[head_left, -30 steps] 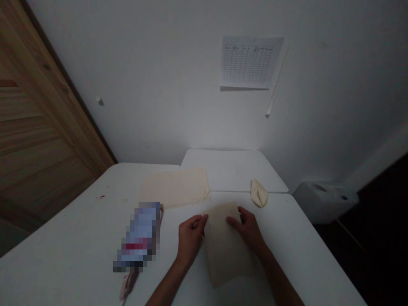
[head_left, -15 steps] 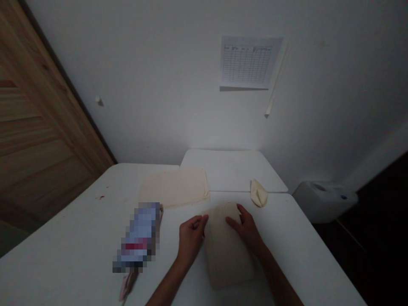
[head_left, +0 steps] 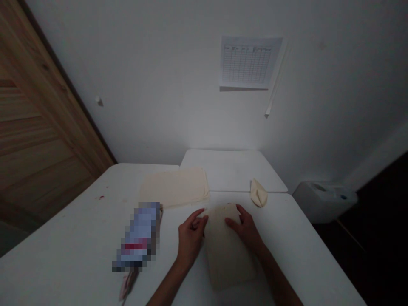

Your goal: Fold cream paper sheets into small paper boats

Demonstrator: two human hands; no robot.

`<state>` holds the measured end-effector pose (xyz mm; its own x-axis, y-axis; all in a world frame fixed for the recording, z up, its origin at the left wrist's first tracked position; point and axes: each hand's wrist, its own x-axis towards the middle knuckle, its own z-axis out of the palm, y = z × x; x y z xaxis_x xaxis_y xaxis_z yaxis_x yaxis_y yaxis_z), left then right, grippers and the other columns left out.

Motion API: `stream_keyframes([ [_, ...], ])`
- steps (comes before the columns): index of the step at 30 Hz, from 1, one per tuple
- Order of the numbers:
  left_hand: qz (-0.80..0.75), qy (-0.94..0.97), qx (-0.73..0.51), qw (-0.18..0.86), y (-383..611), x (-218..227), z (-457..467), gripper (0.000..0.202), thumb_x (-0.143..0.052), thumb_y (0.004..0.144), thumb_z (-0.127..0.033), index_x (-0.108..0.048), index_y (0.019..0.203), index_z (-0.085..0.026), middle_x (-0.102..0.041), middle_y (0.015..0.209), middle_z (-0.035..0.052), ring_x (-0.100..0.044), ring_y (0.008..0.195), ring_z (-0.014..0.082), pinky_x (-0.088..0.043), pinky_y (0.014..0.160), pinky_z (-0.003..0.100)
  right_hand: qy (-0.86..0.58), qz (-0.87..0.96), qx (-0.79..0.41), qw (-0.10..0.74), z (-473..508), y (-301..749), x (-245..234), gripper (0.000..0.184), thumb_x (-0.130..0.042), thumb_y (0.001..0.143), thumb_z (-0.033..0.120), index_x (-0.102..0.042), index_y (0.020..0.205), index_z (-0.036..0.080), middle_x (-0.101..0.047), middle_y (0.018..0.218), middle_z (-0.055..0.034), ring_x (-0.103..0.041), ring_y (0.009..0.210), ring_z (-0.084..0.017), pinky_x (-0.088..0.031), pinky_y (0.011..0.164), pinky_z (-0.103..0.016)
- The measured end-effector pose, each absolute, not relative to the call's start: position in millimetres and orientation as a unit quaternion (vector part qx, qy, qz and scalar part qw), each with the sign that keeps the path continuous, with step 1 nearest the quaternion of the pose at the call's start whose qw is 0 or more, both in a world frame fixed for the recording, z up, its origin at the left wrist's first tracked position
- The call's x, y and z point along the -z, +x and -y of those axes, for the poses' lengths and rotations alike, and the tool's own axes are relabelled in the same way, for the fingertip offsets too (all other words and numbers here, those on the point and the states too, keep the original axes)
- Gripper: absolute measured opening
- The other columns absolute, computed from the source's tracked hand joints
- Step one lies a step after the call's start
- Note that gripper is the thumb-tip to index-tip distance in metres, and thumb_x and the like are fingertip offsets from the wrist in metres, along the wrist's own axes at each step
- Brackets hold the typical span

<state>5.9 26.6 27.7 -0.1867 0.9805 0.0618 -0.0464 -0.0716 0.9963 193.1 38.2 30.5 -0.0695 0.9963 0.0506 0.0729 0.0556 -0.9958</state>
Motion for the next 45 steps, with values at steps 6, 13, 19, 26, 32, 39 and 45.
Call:
stream_keyframes([
  [6, -0.521, 0.461, -0.573, 0.434, 5, -24, -28, 0.045, -0.071, 0.074, -0.045, -0.066, 0.106, -0.014, -0.068, 0.067, 0.0019, -0.061, 0.054, 0.0127, -0.045, 0.048, 0.019, -0.490, 0.545, -0.486, 0.476, -39, 193, -31, 0.053, -0.069, 0.074, 0.043, -0.054, 0.117, 0.017, -0.070, 0.098, -0.0107, -0.068, 0.083, -0.026, -0.055, 0.069, -0.036],
  [13, -0.527, 0.461, -0.571, 0.428, 5, -19, -29, 0.043, -0.070, 0.076, -0.044, -0.066, 0.106, -0.014, -0.071, 0.072, 0.0039, -0.063, 0.058, 0.0143, -0.047, 0.050, 0.020, -0.492, 0.551, -0.484, 0.470, -41, 194, -27, 0.052, -0.070, 0.074, 0.040, -0.054, 0.117, 0.016, -0.069, 0.103, -0.0127, -0.068, 0.087, -0.026, -0.055, 0.073, -0.036],
  [19, -0.528, 0.453, -0.578, 0.427, 6, -23, -28, 0.042, -0.071, 0.074, -0.044, -0.068, 0.104, -0.015, -0.069, 0.065, 0.0019, -0.063, 0.057, 0.0146, -0.047, 0.048, 0.019, -0.492, 0.554, -0.479, 0.471, -41, 194, -27, 0.049, -0.070, 0.074, 0.037, -0.055, 0.116, 0.017, -0.069, 0.104, -0.0121, -0.068, 0.086, -0.026, -0.055, 0.070, -0.035],
  [26, -0.535, 0.434, -0.584, 0.430, 8, -29, -25, 0.039, -0.072, 0.072, -0.042, -0.069, 0.099, -0.014, -0.068, 0.063, 0.0020, -0.062, 0.055, 0.0140, -0.046, 0.048, 0.019, -0.495, 0.560, -0.471, 0.467, -41, 195, -27, 0.049, -0.070, 0.074, 0.037, -0.056, 0.116, 0.017, -0.068, 0.107, -0.0134, -0.067, 0.091, -0.027, -0.054, 0.075, -0.037],
  [32, -0.539, 0.415, -0.582, 0.444, 7, -29, -27, 0.041, -0.074, 0.071, -0.044, -0.069, 0.098, -0.013, -0.066, 0.059, 0.0012, -0.057, 0.049, 0.0123, -0.043, 0.044, 0.019, -0.495, 0.562, -0.467, 0.470, -40, 194, -29, 0.050, -0.070, 0.074, 0.039, -0.057, 0.116, 0.016, -0.067, 0.109, -0.0139, -0.067, 0.089, -0.026, -0.055, 0.074, -0.036],
  [39, -0.540, 0.429, -0.575, 0.440, 6, -28, -27, 0.042, -0.073, 0.071, -0.047, -0.070, 0.094, -0.012, -0.068, 0.062, 0.0034, -0.052, 0.046, 0.0100, -0.039, 0.042, 0.018, -0.534, 0.548, -0.449, 0.462, -41, 195, -24, 0.058, -0.072, 0.071, 0.040, -0.056, 0.122, 0.016, -0.065, 0.117, -0.0152, -0.065, 0.100, -0.028, -0.053, 0.082, -0.037],
  [45, -0.556, 0.424, -0.576, 0.423, 7, -32, -28, 0.048, -0.075, 0.065, -0.054, -0.073, 0.089, -0.012, -0.064, 0.054, 0.0022, -0.052, 0.042, 0.0110, -0.038, 0.038, 0.019, -0.520, 0.547, -0.465, 0.463, -41, 195, -23, 0.058, -0.071, 0.072, 0.041, -0.055, 0.121, 0.016, -0.065, 0.116, -0.0149, -0.065, 0.098, -0.027, -0.053, 0.081, -0.038],
])
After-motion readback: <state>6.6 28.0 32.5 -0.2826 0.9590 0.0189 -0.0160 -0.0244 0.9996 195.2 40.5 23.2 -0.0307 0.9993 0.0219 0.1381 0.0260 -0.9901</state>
